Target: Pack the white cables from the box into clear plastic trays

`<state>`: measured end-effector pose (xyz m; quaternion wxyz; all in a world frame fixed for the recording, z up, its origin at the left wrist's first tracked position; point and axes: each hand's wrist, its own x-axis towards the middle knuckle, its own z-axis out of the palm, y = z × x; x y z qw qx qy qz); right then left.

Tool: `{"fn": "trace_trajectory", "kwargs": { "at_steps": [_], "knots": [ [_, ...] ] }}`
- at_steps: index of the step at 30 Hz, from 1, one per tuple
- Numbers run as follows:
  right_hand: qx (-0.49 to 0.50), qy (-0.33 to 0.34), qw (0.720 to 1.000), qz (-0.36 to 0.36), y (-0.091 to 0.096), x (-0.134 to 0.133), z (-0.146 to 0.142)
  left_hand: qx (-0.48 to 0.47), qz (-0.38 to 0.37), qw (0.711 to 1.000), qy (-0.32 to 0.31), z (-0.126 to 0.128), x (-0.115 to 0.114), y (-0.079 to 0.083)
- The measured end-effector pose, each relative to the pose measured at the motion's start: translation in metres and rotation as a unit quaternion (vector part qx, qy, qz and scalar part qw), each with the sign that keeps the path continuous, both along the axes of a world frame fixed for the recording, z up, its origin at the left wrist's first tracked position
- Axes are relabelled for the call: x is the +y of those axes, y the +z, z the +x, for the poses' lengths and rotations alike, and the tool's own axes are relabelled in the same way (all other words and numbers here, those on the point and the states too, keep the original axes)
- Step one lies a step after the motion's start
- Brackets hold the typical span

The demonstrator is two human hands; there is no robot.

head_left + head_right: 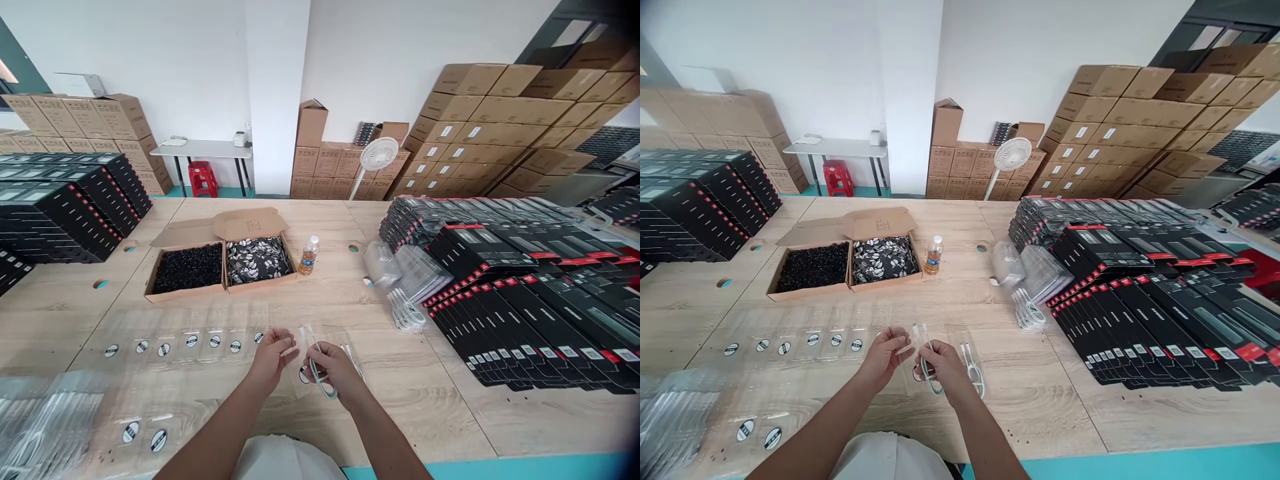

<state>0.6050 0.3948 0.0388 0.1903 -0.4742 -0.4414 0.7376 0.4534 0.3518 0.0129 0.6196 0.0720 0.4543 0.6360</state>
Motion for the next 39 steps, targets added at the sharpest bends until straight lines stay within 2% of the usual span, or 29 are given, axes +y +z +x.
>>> {"fn": "trace_trajectory", "kwargs": {
  "at_steps": [7,14,23,27,34,39],
  "knots": [
    [-0.050,0.062,0.997,0.026,-0.003,-0.012,-0.018,-0.014,0.045,0.998,-0.029,0.006,-0.018,0.011],
    [-0.043,0.092,0.994,0.032,0.009,-0.012,-0.022,0.049,0.031,0.998,-0.003,0.013,-0.020,0.029],
    [-0.054,0.067,0.994,0.067,0.012,-0.015,-0.024,0.147,0.019,0.986,0.077,0.015,-0.014,0.015],
    [-0.102,0.058,0.988,0.098,0.012,-0.017,-0.024,0.153,0.006,0.984,0.095,0.015,-0.012,0.012],
    [-0.143,0.080,0.976,0.141,0.010,-0.023,-0.030,0.155,-0.001,0.983,0.103,0.017,-0.011,0.006],
    [-0.183,0.111,0.959,0.183,0.011,-0.024,-0.034,0.137,0.003,0.985,0.106,0.016,-0.011,0.009]
  ]
}}
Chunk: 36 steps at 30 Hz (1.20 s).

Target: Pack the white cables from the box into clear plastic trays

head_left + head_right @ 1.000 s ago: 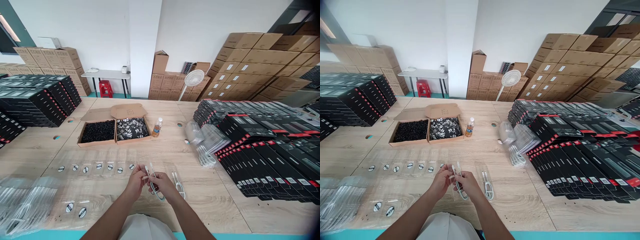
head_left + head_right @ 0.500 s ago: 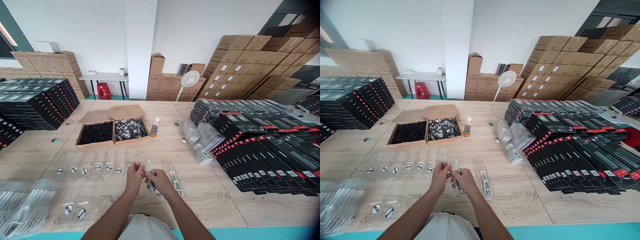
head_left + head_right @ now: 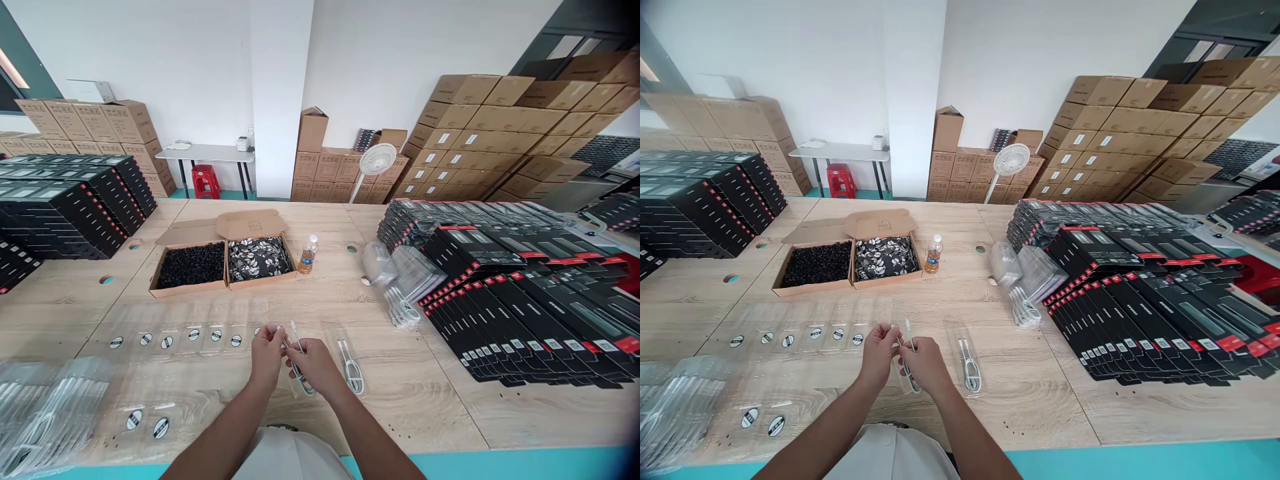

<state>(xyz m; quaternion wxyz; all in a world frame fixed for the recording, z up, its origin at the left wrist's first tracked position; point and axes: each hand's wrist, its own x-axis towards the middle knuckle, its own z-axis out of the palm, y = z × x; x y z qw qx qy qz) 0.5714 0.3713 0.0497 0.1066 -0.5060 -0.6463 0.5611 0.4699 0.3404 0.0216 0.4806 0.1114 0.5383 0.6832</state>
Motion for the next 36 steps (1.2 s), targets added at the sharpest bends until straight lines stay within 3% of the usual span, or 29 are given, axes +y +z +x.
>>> {"fn": "trace_trajectory", "kwargs": {
  "at_steps": [10,16,19,22,26,32,36],
  "knots": [
    [-0.094,0.045,0.985,0.138,0.004,-0.001,-0.006,-0.053,-0.008,0.998,-0.018,-0.009,0.001,0.013],
    [-0.228,0.061,0.919,0.316,0.029,-0.004,0.003,-0.018,0.033,0.998,-0.050,-0.014,0.002,0.033],
    [-0.210,0.036,0.897,0.386,0.035,-0.001,0.009,-0.019,0.050,0.998,-0.046,-0.013,0.003,0.039],
    [-0.165,0.012,0.909,0.383,0.034,0.005,0.014,-0.056,0.070,0.995,-0.037,-0.012,0.002,0.043],
    [-0.140,0.038,0.919,0.367,0.033,0.012,0.018,-0.104,0.073,0.991,-0.046,-0.013,0.000,0.046],
    [-0.118,0.084,0.915,0.377,0.035,0.015,0.018,-0.130,0.070,0.987,-0.063,-0.015,-0.001,0.050],
    [-0.161,0.128,0.893,0.400,0.038,0.015,0.018,-0.131,0.061,0.987,-0.073,-0.015,-0.002,0.054]
  ]
}}
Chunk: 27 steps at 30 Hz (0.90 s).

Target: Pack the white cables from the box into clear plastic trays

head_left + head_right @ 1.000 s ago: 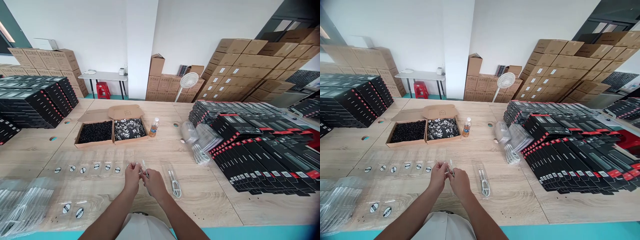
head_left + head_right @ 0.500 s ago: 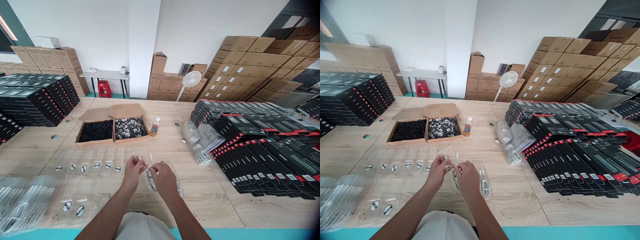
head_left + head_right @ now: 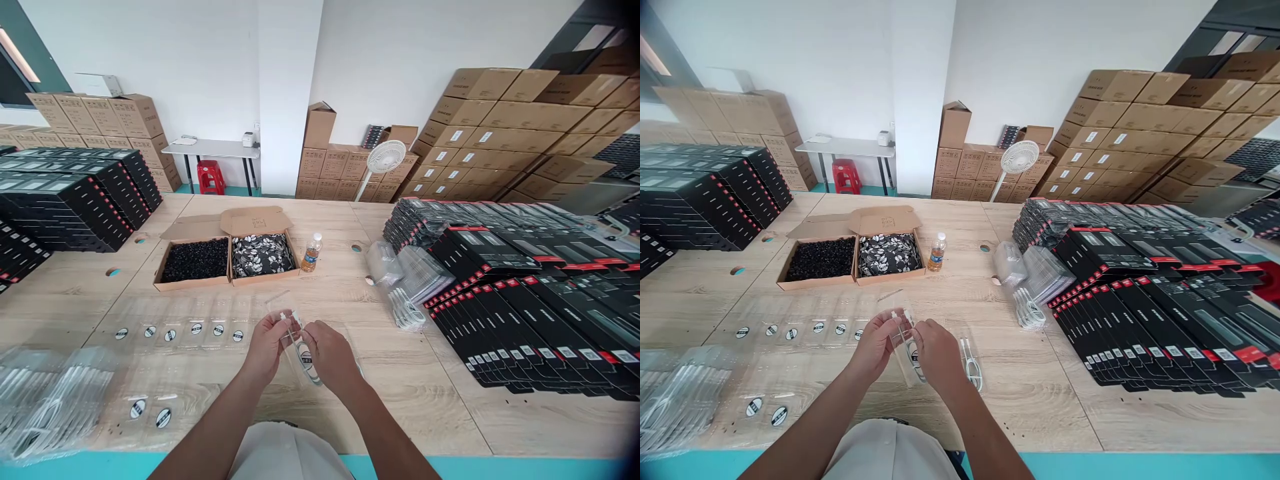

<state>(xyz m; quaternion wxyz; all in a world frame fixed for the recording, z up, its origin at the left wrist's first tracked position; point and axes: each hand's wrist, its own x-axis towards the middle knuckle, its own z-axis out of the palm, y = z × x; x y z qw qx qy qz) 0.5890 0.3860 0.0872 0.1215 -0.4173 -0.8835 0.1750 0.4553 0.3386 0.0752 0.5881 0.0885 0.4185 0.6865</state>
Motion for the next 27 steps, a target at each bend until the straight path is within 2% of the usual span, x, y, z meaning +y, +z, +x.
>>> {"fn": "trace_trajectory", "kwargs": {
  "at_steps": [4,10,15,18,22,24,27],
  "knots": [
    [-0.059,0.016,0.998,0.028,0.009,-0.003,-0.001,-0.002,-0.001,1.000,-0.006,0.005,-0.002,0.003],
    [-0.120,0.025,0.992,0.017,0.019,-0.009,-0.005,0.059,-0.070,0.995,0.040,0.018,0.001,-0.002],
    [-0.146,-0.011,0.989,-0.013,0.019,-0.016,-0.011,0.062,-0.092,0.991,0.071,0.021,0.005,-0.010],
    [-0.091,-0.023,0.994,-0.058,0.018,-0.023,-0.005,0.040,-0.079,0.992,0.094,0.015,0.007,-0.014],
    [0.024,0.007,0.988,-0.153,0.010,-0.027,0.015,-0.016,-0.066,0.989,0.129,0.003,0.008,-0.020],
    [0.063,0.018,0.985,-0.160,0.001,-0.027,0.024,-0.045,-0.067,0.987,0.136,-0.001,0.008,-0.023],
    [0.120,0.023,0.984,-0.127,-0.014,-0.027,0.029,-0.071,-0.067,0.988,0.120,-0.002,0.010,-0.029]
  ]
}}
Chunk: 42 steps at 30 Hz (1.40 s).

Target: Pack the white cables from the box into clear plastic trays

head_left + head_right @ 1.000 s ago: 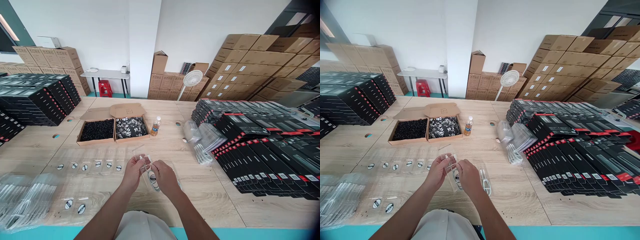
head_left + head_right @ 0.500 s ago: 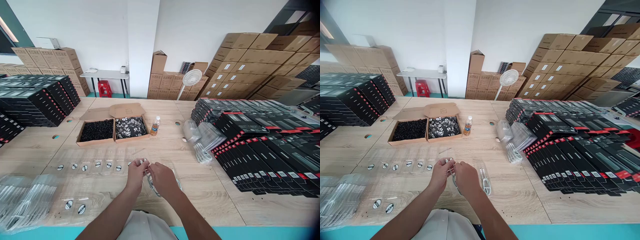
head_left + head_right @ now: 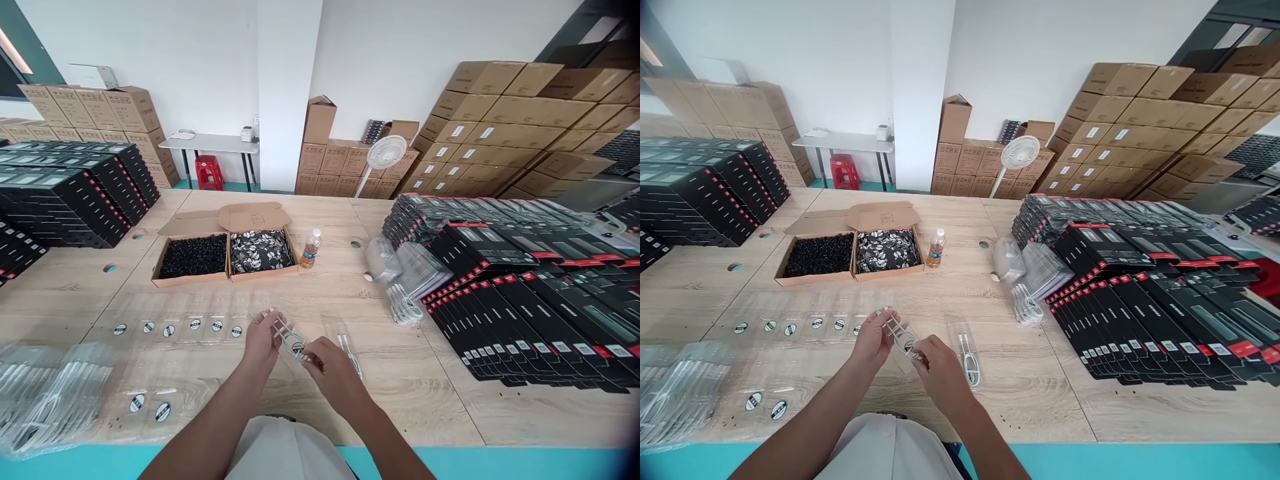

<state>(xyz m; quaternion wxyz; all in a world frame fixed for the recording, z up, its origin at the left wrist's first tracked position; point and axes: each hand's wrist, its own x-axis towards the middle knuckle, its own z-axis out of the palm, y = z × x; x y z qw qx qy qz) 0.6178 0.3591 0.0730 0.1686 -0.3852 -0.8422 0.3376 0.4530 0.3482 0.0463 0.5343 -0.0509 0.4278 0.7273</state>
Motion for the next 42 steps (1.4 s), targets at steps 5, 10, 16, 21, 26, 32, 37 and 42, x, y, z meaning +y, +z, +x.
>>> {"fn": "trace_trajectory", "kwargs": {
  "at_steps": [5,10,16,21,26,32,37,42],
  "knots": [
    [0.079,-0.028,0.996,0.021,-0.021,-0.011,-0.012,-0.012,0.004,1.000,-0.023,-0.001,0.004,-0.005],
    [0.119,-0.021,0.993,-0.012,-0.025,-0.017,-0.022,-0.021,0.004,0.999,-0.035,-0.009,0.002,-0.002],
    [0.135,-0.138,0.979,-0.064,-0.025,-0.006,-0.012,-0.036,-0.006,0.998,-0.056,-0.014,-0.003,0.008],
    [0.192,-0.059,0.934,-0.294,-0.037,0.000,-0.005,-0.008,0.031,0.995,-0.093,-0.009,-0.005,0.011],
    [0.192,-0.038,0.891,-0.409,-0.032,0.004,0.001,0.048,0.042,0.990,-0.127,-0.003,-0.009,0.012],
    [0.177,-0.045,0.915,-0.359,-0.021,0.015,-0.005,0.091,0.033,0.974,-0.204,0.006,-0.014,0.015],
    [0.176,-0.033,0.935,-0.305,-0.023,0.014,-0.013,0.103,0.031,0.968,-0.227,0.012,-0.019,0.016],
    [0.182,-0.035,0.928,-0.322,-0.024,0.009,-0.016,0.093,0.005,0.974,-0.206,0.008,-0.018,0.013]
  ]
}}
